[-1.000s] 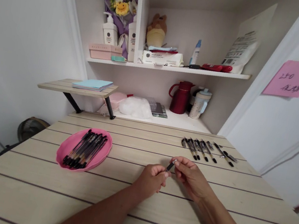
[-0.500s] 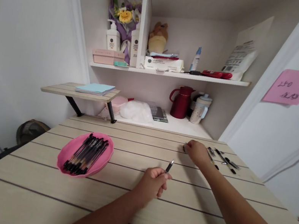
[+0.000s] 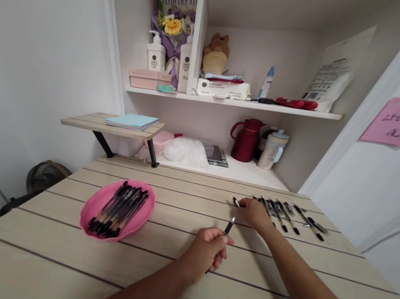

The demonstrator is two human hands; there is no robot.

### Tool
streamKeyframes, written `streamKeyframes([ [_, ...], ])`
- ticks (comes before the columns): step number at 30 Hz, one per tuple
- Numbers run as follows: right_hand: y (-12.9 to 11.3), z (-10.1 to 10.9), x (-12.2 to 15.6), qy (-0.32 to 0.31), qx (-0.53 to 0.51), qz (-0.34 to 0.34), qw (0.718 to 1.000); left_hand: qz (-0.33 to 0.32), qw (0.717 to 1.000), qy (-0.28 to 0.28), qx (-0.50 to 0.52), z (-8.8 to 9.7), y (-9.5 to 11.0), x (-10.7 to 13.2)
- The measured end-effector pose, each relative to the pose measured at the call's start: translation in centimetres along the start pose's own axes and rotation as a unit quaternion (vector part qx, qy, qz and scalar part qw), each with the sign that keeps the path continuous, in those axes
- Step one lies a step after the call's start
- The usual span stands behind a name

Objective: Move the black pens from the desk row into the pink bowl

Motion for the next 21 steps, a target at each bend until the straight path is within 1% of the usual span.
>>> streamKeyframes([
  [2, -0.3, 0.6, 1.8, -0.015, -0.126, 0.022, 0.992, -0.004, 1.000, -0.005, 0.003, -0.1, 0.1, 0.1],
  [3, -0.5, 0.9, 2.8, -0.023, -0.232, 0.031, 0.972, -0.005, 1.000, -0.007, 0.003, -0.1, 0.1, 0.1],
  [4, -0.6, 1.3, 3.8, -0.032, -0.344, 0.035, 0.938, -0.006, 1.000, -0.009, 0.002, -0.1, 0.1, 0.1],
  [5, -0.8, 1.7, 4.8, -0.038, -0.438, 0.034, 0.898, -0.006, 1.000, -0.010, -0.001, -0.1, 0.1, 0.1],
  [6, -0.9, 2.0, 5.7, -0.040, -0.508, 0.030, 0.860, -0.005, 1.000, -0.009, -0.006, -0.1, 0.0, 0.1],
  [7, -1.0, 2.3, 6.4, -0.039, -0.550, 0.025, 0.834, -0.004, 1.000, -0.008, -0.012, -0.1, 0.0, 0.1],
  [8, -1.2, 2.4, 7.0, -0.037, -0.575, 0.021, 0.817, -0.004, 1.000, -0.006, -0.019, -0.1, 0.0, 0.1],
  [9, -1.3, 2.6, 7.4, -0.033, -0.587, 0.017, 0.809, -0.004, 1.000, -0.006, -0.025, -0.1, -0.1, 0.1],
  [11, -1.6, 2.7, 7.9, -0.023, -0.589, 0.014, 0.808, -0.005, 0.999, -0.007, -0.035, -0.1, -0.1, 0.1],
  [13, -2.0, 2.6, 8.0, -0.023, -0.574, 0.014, 0.818, -0.003, 0.999, -0.010, -0.043, -0.1, -0.1, 0.1],
  [17, -2.6, 2.3, 8.4, -0.066, -0.541, 0.025, 0.838, -0.004, 0.999, -0.004, -0.046, -0.1, 0.0, 0.1],
  [21, -2.6, 1.8, 8.9, -0.097, -0.538, 0.024, 0.837, 0.004, 0.999, 0.001, -0.049, -0.2, 0.0, 0.2],
])
Point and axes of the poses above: each hand's wrist, its own x-axis away from the middle knuckle, its own z-axis out of the back of the hand, y = z × x, the point moved 5 cm from there along -x, towards the middle knuckle, and after that the axes turned 15 degrees about x, right-handed, at the moved point
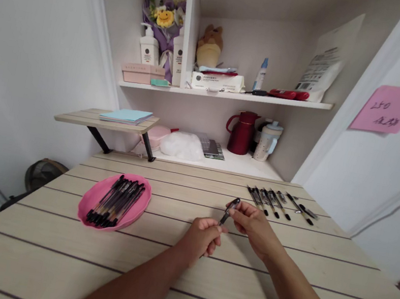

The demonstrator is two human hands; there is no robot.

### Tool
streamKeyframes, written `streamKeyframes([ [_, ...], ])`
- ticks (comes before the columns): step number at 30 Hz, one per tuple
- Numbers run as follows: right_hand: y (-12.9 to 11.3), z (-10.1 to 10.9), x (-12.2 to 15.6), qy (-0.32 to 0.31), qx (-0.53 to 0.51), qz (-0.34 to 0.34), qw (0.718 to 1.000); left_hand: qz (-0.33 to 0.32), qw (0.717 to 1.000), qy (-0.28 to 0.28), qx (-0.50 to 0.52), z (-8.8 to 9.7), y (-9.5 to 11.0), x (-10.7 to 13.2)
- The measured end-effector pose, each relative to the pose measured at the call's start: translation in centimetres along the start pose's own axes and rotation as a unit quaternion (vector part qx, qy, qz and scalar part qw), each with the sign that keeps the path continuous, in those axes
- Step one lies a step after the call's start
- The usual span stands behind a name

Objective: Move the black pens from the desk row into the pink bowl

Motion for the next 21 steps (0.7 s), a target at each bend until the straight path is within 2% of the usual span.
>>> streamKeyframes([
  [7, 0.9, -0.9, 0.4, -0.063, 0.028, -0.027, 0.997, -0.017, 1.000, 0.007, 0.002, 0.0, 0.1, 0.2],
  [15, 1.2, -1.6, 0.3, -0.053, 0.062, -0.025, 0.996, -0.028, 0.998, 0.042, -0.029, 0.1, -0.1, 0.2],
  [21, 1.9, -1.9, 0.1, -0.056, 0.080, -0.016, 0.995, -0.058, 0.988, 0.087, -0.113, 0.7, -0.8, -0.2],
])
Point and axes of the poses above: each hand's wrist, its own x-axis away from the middle knuckle, its own z-axis out of the back of the hand, y = z × x, the point moved 5 cm from there along -x, towards the middle knuckle, and after that the axes turned 15 degrees about x, right-handed, at the moved point
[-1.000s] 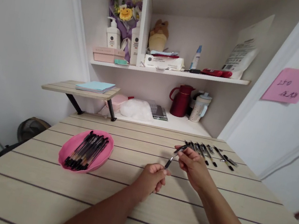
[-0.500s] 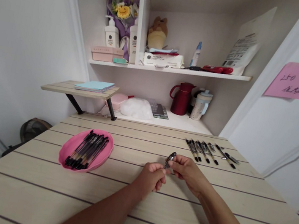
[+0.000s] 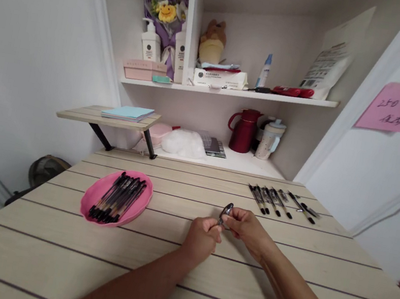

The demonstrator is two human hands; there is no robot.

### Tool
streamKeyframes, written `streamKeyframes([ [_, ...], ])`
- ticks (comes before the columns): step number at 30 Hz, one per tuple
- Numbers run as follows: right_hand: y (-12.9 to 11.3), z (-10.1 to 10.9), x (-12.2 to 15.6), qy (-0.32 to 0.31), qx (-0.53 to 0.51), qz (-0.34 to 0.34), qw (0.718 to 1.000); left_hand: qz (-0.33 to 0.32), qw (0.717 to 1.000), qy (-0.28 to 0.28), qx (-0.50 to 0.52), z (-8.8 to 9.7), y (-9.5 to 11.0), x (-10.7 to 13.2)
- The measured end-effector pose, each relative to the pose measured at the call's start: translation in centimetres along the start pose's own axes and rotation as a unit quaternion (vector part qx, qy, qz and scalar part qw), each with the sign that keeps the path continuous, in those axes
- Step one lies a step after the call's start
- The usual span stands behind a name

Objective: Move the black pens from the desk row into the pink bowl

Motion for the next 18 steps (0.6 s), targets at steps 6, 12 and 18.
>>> streamKeyframes([
  [6, 0.0, -0.1, -0.1, 0.005, -0.002, -0.001, 1.000, -0.036, 0.997, 0.006, -0.070, 0.5, 0.1, -0.3],
  [12, -0.1, 0.6, 0.0, 0.010, -0.009, 0.005, 1.000, -0.047, 0.997, 0.055, -0.033, 1.6, 2.3, -0.7],
  [18, 3.0, 0.8, -0.8, 0.040, 0.148, -0.021, 0.988, -0.161, 0.952, 0.157, -0.208, 7.2, 10.1, 1.0],
])
Point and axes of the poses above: each hand's wrist, its own x-axis away from the middle knuckle, its own z-axis out of the back of the hand, y = z × x, the point moved 5 cm from there along -x, towards the middle knuckle, and after that the axes turned 15 degrees about x, right-handed, at the moved point
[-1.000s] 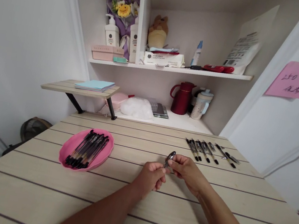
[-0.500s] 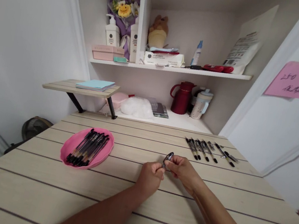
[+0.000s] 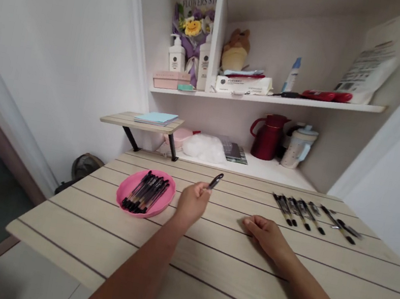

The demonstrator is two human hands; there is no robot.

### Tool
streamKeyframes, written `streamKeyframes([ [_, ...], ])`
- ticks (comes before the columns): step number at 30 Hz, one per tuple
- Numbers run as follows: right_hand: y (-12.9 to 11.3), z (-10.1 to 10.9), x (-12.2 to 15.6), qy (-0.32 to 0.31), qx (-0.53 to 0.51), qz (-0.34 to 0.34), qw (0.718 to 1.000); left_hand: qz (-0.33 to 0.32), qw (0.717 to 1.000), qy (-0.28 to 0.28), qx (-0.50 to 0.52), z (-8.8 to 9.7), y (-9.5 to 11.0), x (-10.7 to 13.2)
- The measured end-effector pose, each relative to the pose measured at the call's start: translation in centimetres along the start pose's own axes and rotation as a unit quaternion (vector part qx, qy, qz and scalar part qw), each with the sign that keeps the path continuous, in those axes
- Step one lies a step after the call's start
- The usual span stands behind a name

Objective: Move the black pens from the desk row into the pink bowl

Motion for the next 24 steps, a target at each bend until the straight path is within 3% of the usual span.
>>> streamKeyframes([
  [2, 0.3, -0.3, -0.2, -0.014, 0.021, 0.013, 1.000, -0.060, 0.984, 0.049, -0.163, 4.1, 1.7, -0.7],
  [3, 0.3, -0.4, -0.2, -0.020, 0.030, 0.022, 0.999, -0.054, 0.967, 0.076, -0.238, 6.1, 2.1, -0.9],
  [6, -0.2, -0.4, -0.1, -0.025, 0.055, 0.051, 0.997, 0.071, 0.914, 0.119, -0.382, 11.2, 1.3, -1.5],
  [9, -0.5, -0.5, 0.1, -0.025, 0.077, 0.059, 0.995, 0.143, 0.885, 0.124, -0.425, 13.8, 0.1, -1.7],
  [12, -0.6, -0.8, 0.0, -0.027, 0.094, 0.065, 0.993, 0.146, 0.880, 0.124, -0.434, 14.1, -0.4, -1.8],
  [15, -0.7, 0.0, -0.4, 0.014, 0.136, 0.079, 0.987, 0.083, 0.888, 0.116, -0.437, 12.4, 0.2, -2.0],
  [17, -0.5, 1.8, -0.7, 0.079, 0.211, 0.077, 0.971, 0.003, 0.912, 0.084, -0.401, 9.9, 1.0, -1.9],
  [19, 0.3, 4.3, -0.9, 0.161, 0.312, 0.028, 0.936, -0.057, 0.948, 0.021, -0.313, 6.4, 1.4, -1.6],
  [22, 2.3, 7.9, -0.8, 0.241, 0.415, -0.092, 0.873, -0.056, 0.987, -0.083, -0.129, 0.5, 1.0, -0.5],
  [24, 3.4, 9.1, -0.9, 0.242, 0.437, -0.134, 0.856, -0.016, 0.990, -0.135, -0.023, -3.1, 0.4, 0.6],
])
Point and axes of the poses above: each hand's wrist, its own x-axis away from the middle knuckle, its own z-axis out of the back of the hand, y = z × x, the point moved 5 cm from there along -x, towards the middle knuckle, and after that the axes turned 15 degrees about x, right-handed, at the moved point
